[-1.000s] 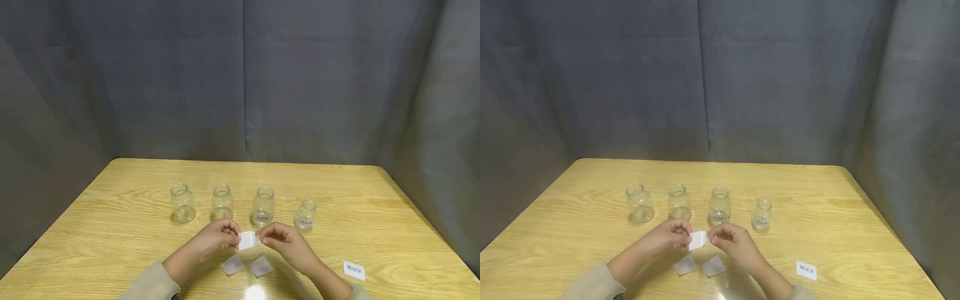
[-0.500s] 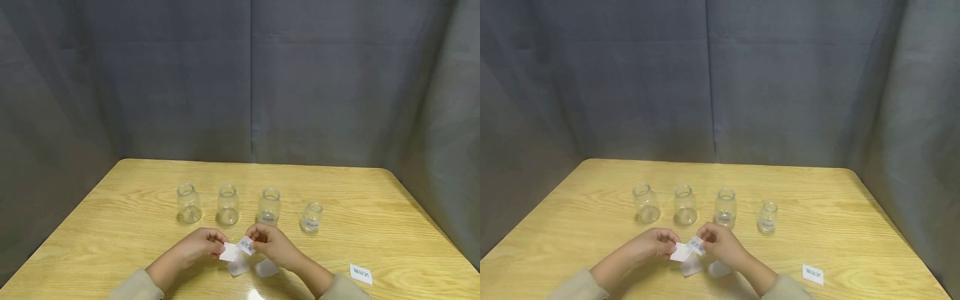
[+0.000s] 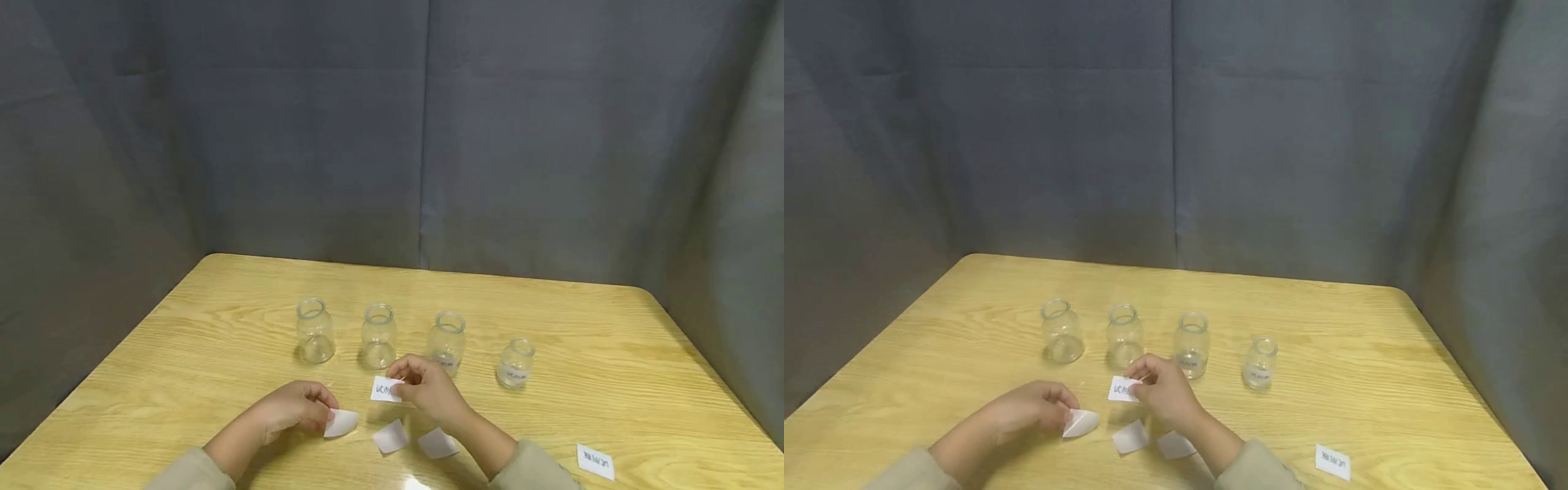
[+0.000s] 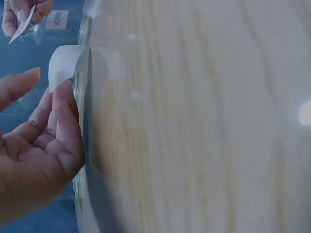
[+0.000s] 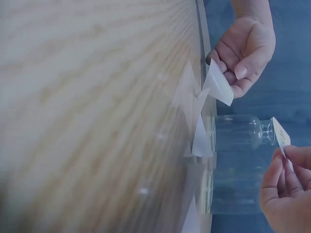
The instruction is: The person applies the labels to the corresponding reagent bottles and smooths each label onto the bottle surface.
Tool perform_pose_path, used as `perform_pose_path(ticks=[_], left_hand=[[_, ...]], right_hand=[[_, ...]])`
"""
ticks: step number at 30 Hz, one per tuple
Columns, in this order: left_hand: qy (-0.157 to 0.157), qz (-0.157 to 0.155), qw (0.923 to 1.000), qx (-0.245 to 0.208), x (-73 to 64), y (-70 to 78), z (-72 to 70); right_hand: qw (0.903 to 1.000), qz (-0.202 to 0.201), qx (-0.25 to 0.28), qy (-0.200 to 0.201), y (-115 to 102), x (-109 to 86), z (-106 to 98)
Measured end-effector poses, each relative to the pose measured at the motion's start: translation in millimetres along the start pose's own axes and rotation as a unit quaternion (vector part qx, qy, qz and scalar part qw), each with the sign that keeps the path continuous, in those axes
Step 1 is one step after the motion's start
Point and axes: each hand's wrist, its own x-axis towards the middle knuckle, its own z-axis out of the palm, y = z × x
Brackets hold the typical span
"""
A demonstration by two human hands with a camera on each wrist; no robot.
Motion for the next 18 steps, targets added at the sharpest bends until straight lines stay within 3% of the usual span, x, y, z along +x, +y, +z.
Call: perform_pose_path(ticks=[8,18], left_hand=[[0.028,0.007,0.9995,0.01,-0.3,1.1,-8.2],[0.014,0.012,0.9982,-0.057,15.7,12.7,5.5]], right_hand=[[0.9996,0.013,0.011,0.02,-0.6,7.6,9.6],[0.999,-0.003,0.019,0.04,2.6,17.9,16.9]])
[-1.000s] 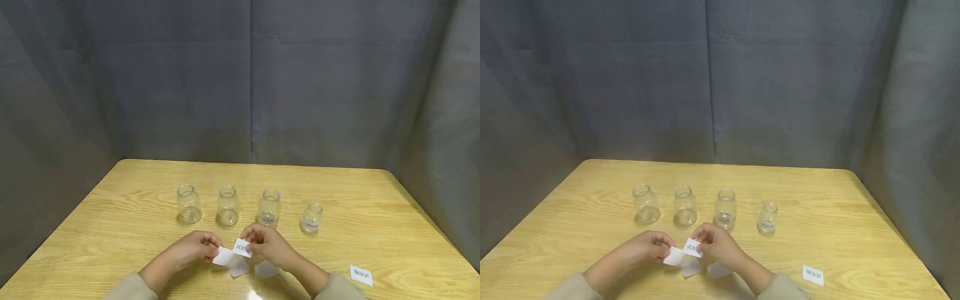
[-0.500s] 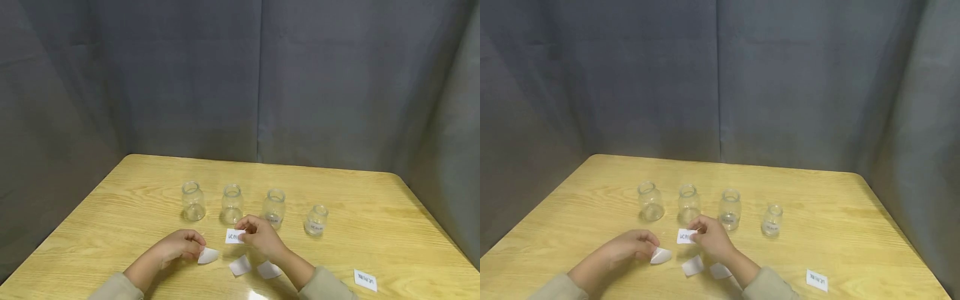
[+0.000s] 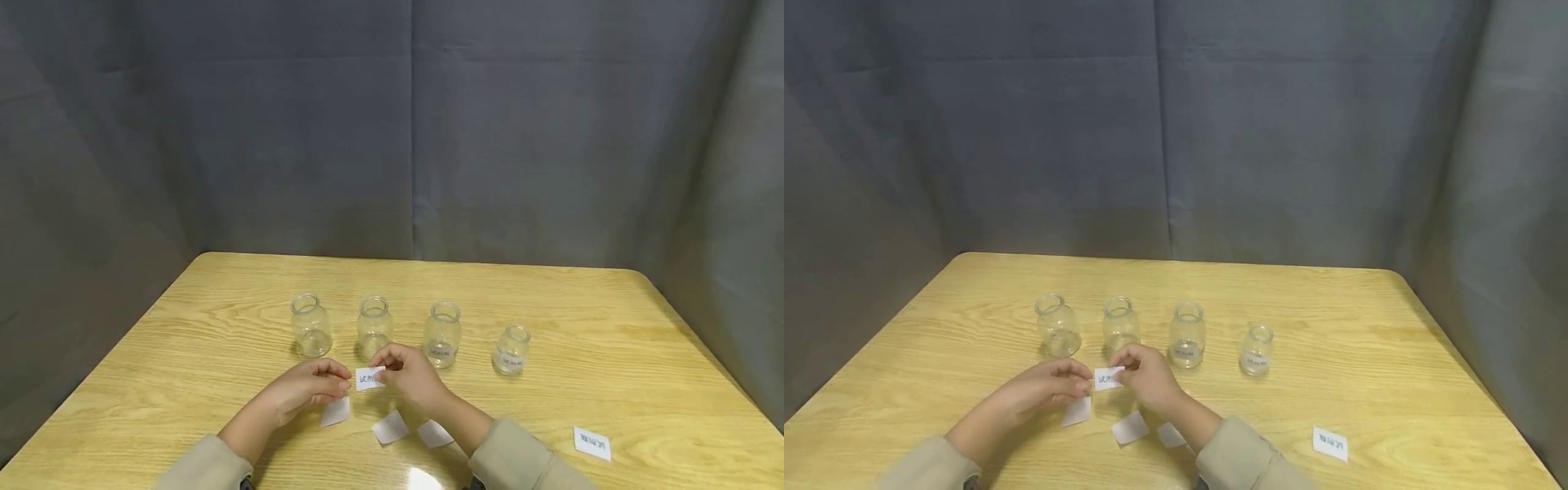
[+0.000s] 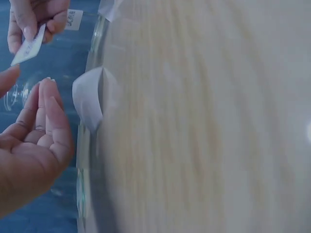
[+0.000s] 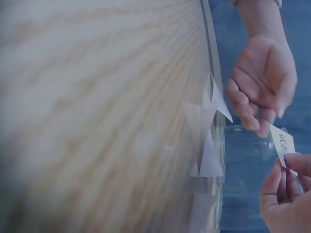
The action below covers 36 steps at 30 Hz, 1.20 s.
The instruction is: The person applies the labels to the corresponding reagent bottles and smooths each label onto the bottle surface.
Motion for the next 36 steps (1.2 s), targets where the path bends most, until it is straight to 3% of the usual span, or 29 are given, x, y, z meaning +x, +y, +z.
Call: perform_pose_path(ticks=[7,16,22,28,36], left_hand=[[0.001,0.024,0.9989,-0.04,12.5,5.3,9.3],[0.034,0.036,0.9946,-0.091,24.8,6.6,16.3],[0.057,0.041,0.9961,-0.053,27.9,11.6,21.5],[0.094,0.053,0.9939,-0.023,29.1,18.8,26.2],[0.124,0.065,0.9901,-0.012,36.0,17.3,28.2]], right_hand=[[0.9998,0.007,0.018,0.01,3.1,1.0,-2.8],[0.9997,0.01,-0.007,0.02,5.8,2.7,-4.6],[0.9993,0.009,-0.029,0.023,2.4,4.2,-6.7],[0.9976,0.024,-0.036,0.055,0.0,6.6,-9.3],[0.9948,0.054,0.019,0.084,2.7,8.9,-12.6]])
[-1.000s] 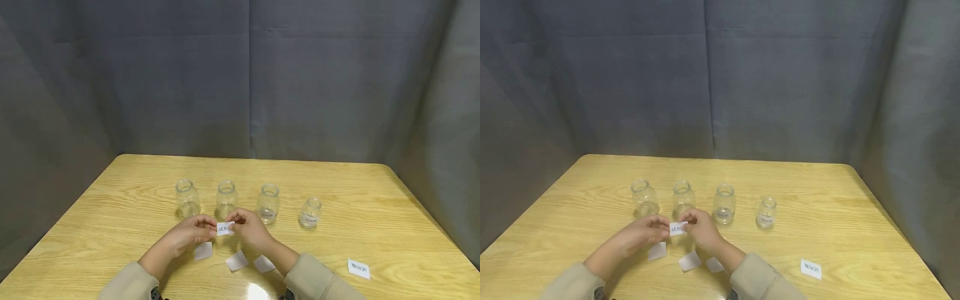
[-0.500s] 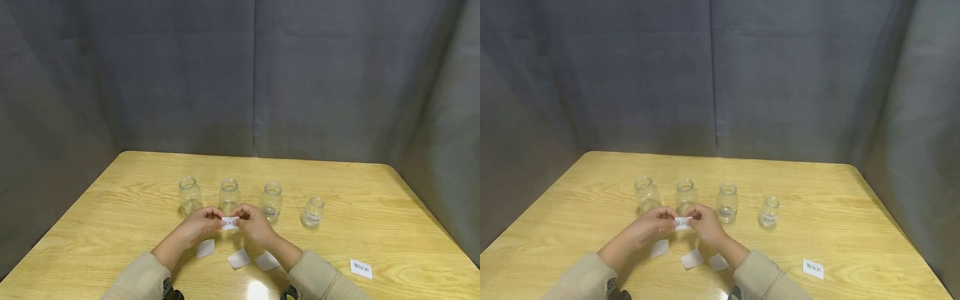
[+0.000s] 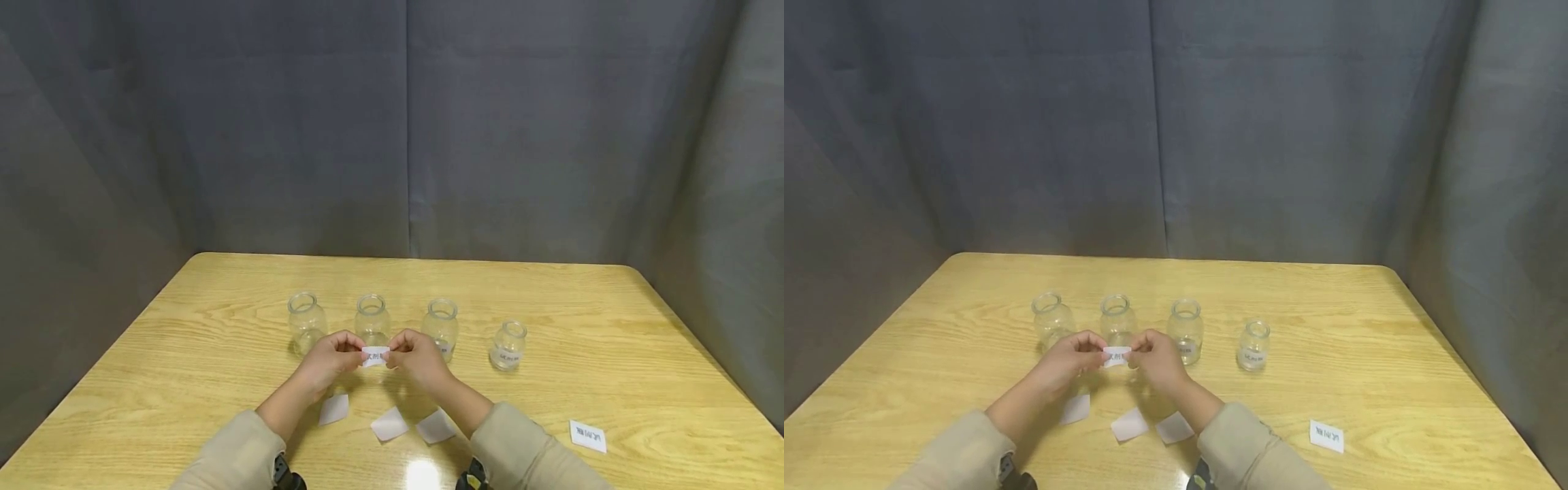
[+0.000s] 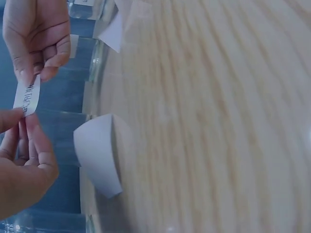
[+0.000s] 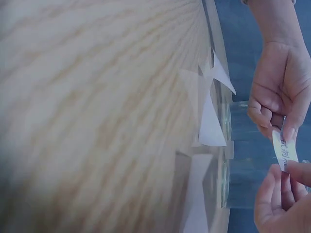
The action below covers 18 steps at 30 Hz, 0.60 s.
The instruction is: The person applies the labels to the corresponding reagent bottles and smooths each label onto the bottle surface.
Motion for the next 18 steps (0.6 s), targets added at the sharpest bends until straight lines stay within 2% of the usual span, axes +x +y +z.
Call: perform_pose_path(ticks=[6,13,18], left_hand=[[0.066,0.007,0.9977,0.013,7.4,-6.1,3.9],[0.113,0.003,0.9928,0.04,10.7,-6.9,5.5],[0.128,0.004,0.99,0.059,13.2,-6.5,8.8]], right_hand=[[0.9998,0.005,-0.02,0.003,5.6,7.9,2.5],[0.9964,0.011,-0.081,0.023,10.4,15.7,7.1],[0.9956,0.018,-0.088,0.028,11.8,16.9,6.3]])
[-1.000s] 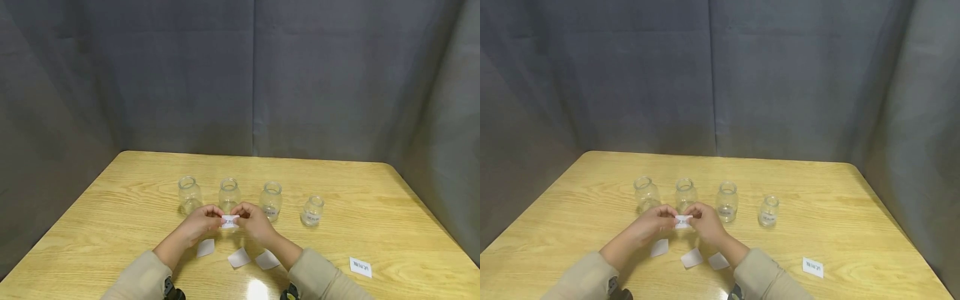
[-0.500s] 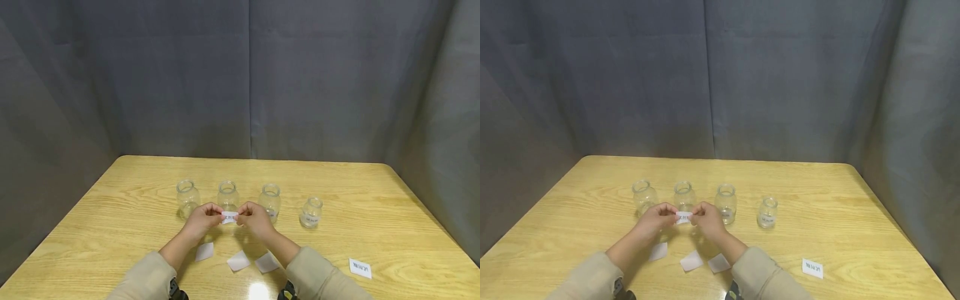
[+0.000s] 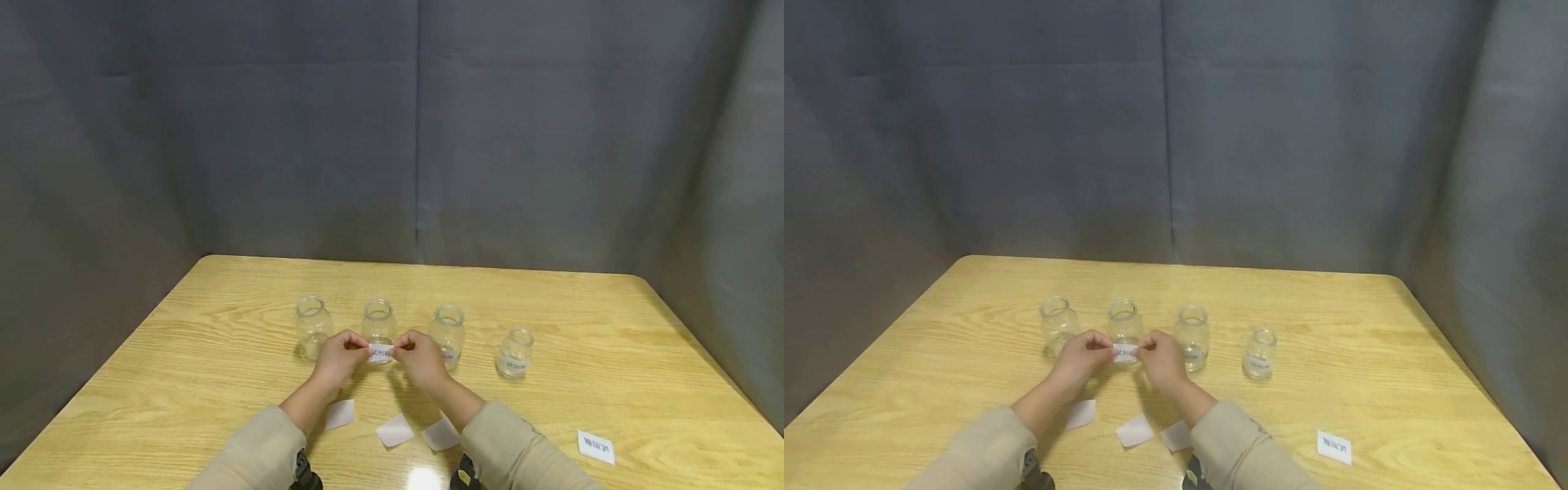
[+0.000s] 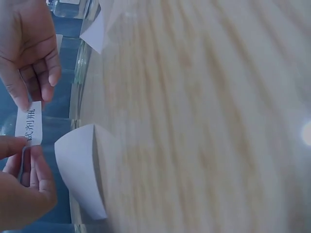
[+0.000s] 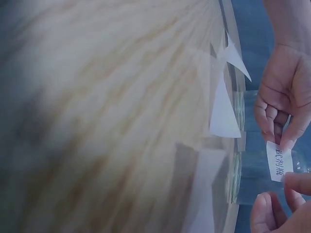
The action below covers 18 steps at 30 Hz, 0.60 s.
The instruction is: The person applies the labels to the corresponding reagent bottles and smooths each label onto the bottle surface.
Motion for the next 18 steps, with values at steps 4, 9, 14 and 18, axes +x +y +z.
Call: perform_pose_path(ticks=[4,9,14,18], left_hand=[[0.002,0.006,0.9999,0.011,0.1,0.4,0.6],[0.0,0.008,0.9996,0.028,-0.7,0.5,-1.0],[0.003,0.019,0.9986,0.049,-0.9,0.3,-3.2],[0.014,0.029,0.9975,0.063,0.5,-0.4,-4.4]], right_hand=[[0.9998,0.008,-0.01,0.018,0.1,2.2,1.4],[0.9988,0.009,-0.031,0.037,-0.7,2.5,4.6],[0.9977,-0.005,-0.052,0.043,-1.0,2.6,7.9],[0.9979,-0.008,-0.049,0.041,-1.9,2.5,10.2]])
